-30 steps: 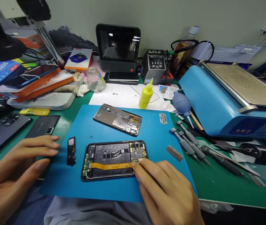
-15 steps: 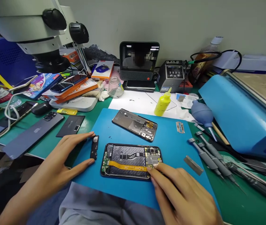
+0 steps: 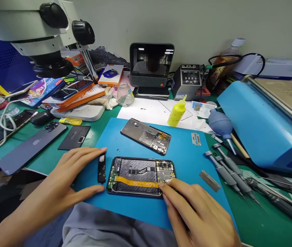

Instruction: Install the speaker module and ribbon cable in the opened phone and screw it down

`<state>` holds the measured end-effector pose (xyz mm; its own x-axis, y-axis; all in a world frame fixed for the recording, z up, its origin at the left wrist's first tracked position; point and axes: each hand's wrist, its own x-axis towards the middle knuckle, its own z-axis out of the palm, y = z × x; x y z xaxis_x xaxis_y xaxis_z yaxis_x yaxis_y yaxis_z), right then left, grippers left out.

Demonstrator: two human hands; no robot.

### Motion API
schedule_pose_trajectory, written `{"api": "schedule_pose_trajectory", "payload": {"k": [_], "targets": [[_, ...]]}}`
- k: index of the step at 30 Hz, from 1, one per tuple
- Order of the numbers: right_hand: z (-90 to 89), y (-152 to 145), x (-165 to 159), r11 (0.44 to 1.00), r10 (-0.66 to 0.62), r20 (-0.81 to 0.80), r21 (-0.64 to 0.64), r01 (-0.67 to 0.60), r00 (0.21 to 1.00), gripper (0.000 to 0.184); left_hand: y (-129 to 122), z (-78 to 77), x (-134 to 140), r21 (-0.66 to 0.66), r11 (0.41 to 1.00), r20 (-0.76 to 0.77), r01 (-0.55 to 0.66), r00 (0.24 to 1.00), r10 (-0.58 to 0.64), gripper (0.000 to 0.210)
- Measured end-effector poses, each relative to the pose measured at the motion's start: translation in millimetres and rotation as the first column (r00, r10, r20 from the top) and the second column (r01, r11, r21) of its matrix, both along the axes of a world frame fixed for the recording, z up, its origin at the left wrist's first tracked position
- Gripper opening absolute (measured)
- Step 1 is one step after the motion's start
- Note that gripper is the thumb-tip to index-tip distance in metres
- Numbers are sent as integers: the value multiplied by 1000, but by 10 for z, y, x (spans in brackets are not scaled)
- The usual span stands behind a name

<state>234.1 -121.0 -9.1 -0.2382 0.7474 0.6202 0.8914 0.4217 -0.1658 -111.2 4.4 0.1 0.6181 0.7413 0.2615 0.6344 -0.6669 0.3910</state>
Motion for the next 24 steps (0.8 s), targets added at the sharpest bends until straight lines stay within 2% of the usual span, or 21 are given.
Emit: {"api": "schedule_pose_trajectory", "payload": {"k": [6, 10, 19, 22, 24], "targets": [[38, -85, -39, 998, -70, -16, -9, 69, 997, 28, 32, -108, 10, 27, 999, 28, -18, 999, 17, 60], [69, -83, -77, 998, -57, 0, -27, 57, 998, 28, 32, -176, -23, 26, 1000, 53, -5, 999, 3, 61], [19, -78, -58, 999, -9, 96, -30, 12, 995, 37, 45, -137, -15, 60, 998, 57, 12, 998, -15, 64], [6, -105, -53, 999, 5, 31, -37, -4, 1000, 34, 29, -119, -14, -12, 999, 84, -38, 996, 38, 62], [-2, -124, -56, 999, -37, -25, -39, 37, 999, 31, 20, -122, -20, -47, 998, 93, -52, 994, 56, 62]]}}
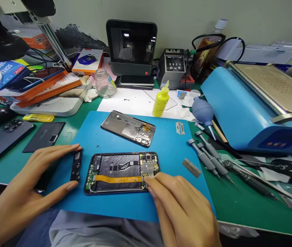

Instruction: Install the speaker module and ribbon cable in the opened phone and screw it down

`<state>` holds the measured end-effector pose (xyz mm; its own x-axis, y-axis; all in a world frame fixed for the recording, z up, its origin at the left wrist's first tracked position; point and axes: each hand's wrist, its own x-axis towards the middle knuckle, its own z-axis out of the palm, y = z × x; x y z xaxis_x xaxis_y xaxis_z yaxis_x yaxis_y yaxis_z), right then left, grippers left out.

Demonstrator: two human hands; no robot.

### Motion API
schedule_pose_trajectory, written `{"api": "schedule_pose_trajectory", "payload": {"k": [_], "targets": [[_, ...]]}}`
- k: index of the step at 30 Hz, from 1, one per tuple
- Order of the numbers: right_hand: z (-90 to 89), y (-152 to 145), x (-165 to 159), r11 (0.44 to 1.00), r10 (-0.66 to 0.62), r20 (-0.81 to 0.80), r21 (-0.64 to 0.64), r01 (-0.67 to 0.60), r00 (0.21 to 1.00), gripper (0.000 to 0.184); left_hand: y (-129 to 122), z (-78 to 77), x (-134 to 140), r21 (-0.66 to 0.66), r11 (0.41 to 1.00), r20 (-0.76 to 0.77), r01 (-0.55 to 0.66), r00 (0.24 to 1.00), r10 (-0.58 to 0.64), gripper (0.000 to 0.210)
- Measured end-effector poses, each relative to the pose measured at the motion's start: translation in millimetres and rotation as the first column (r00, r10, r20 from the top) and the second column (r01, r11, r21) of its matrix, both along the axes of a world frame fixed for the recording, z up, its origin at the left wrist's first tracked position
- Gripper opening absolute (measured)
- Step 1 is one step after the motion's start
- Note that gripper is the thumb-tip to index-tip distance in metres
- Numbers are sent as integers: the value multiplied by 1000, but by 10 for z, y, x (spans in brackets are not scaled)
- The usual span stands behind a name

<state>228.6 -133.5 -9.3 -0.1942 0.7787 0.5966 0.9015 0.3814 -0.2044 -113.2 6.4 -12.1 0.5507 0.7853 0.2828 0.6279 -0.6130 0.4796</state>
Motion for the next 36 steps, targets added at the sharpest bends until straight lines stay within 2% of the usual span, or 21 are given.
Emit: {"api": "schedule_pose_trajectory", "payload": {"k": [3, 6, 11, 17, 26, 32, 36], "targets": [[-17, -24, -3, 996, -92, -72, -5, 92, 993, 31, -23, -16, -5, 0, 1000, 15, 9, 1000, -9, 61], [-24, -22, 11, 993, -117, -141, -24, 114, 983, 29, -89, -7, 20, 13, 1000, 46, 20, 999, -20, 59], [-24, 15, 51, 991, -129, -55, -29, 128, 990, 23, -183, 78, 148, 56, 990, 5, 130, 991, -131, 61], [-53, 7, 48, 990, -139, -60, -13, 139, 988, 21, -70, 168, 270, -42, 979, -56, 198, 978, -201, 56], [-119, -24, 126, 995, -98, -37, -32, 97, 995, 28, 12, 138, 201, -107, 967, -115, 232, 963, -244, 48], [-102, -6, 44, 990, -141, -121, -39, 138, 983, 28, -30, 115, 175, 28, 964, -158, 263, 954, -255, 63], [-104, -21, 58, 990, -140, -111, -40, 136, 984, 29, -43, 103, 160, 145, 926, -256, 347, 918, -304, 56]]}}
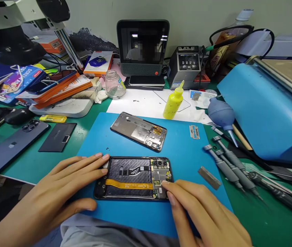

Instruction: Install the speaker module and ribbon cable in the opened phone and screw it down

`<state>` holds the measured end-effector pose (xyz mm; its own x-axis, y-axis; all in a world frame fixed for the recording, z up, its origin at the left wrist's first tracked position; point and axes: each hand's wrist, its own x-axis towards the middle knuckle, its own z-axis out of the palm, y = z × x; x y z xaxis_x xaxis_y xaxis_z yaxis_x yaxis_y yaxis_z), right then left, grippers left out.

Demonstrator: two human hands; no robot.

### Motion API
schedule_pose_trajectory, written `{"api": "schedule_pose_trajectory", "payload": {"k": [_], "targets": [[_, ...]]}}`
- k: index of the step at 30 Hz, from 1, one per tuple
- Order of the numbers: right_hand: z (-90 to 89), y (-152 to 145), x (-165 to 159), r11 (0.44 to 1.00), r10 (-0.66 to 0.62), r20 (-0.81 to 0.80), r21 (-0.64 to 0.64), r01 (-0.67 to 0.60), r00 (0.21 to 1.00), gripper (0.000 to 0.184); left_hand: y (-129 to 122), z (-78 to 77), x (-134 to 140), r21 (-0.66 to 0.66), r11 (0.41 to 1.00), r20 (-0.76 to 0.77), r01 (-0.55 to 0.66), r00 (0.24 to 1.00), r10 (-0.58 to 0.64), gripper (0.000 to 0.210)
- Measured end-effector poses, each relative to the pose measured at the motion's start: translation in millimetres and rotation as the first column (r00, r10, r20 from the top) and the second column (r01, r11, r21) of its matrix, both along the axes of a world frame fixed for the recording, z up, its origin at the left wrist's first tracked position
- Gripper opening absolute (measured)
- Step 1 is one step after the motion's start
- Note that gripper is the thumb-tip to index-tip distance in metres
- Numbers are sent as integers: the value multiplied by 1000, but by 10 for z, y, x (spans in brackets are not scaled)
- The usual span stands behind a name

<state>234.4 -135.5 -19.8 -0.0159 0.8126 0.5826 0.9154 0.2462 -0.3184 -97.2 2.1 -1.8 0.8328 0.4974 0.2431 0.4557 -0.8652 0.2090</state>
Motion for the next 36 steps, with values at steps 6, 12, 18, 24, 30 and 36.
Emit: {"api": "schedule_pose_trajectory", "payload": {"k": [6, 12, 18, 24, 30, 36], "targets": [[-12, -38, 57, 999, 10, 50, -37, -8, 999, 31, 89, 54, -6, 138, 983, -29, 120, 993, -117, 39], [91, 32, 0, 1000, 13, 32, -14, -12, 999, 25, 85, 24, -46, 142, 984, 70, 105, 991, -116, 41], [172, 43, -44, 999, 40, 96, -10, -39, 995, 25, 52, -71, -109, 82, 986, 72, 143, 986, -149, 44], [177, 37, -102, 995, 93, 146, -45, -87, 985, 32, 52, -148, -129, 4, 991, 168, 133, 977, -132, 41], [129, -16, -110, 985, 172, 242, -62, -162, 955, 40, 45, -229, -140, -20, 993, 199, 114, 974, -108, 48], [79, -34, -132, 987, 160, 256, -58, -150, 953, 41, 56, -271, -161, 6, 996, 207, 93, 974, -92, 47]]}}
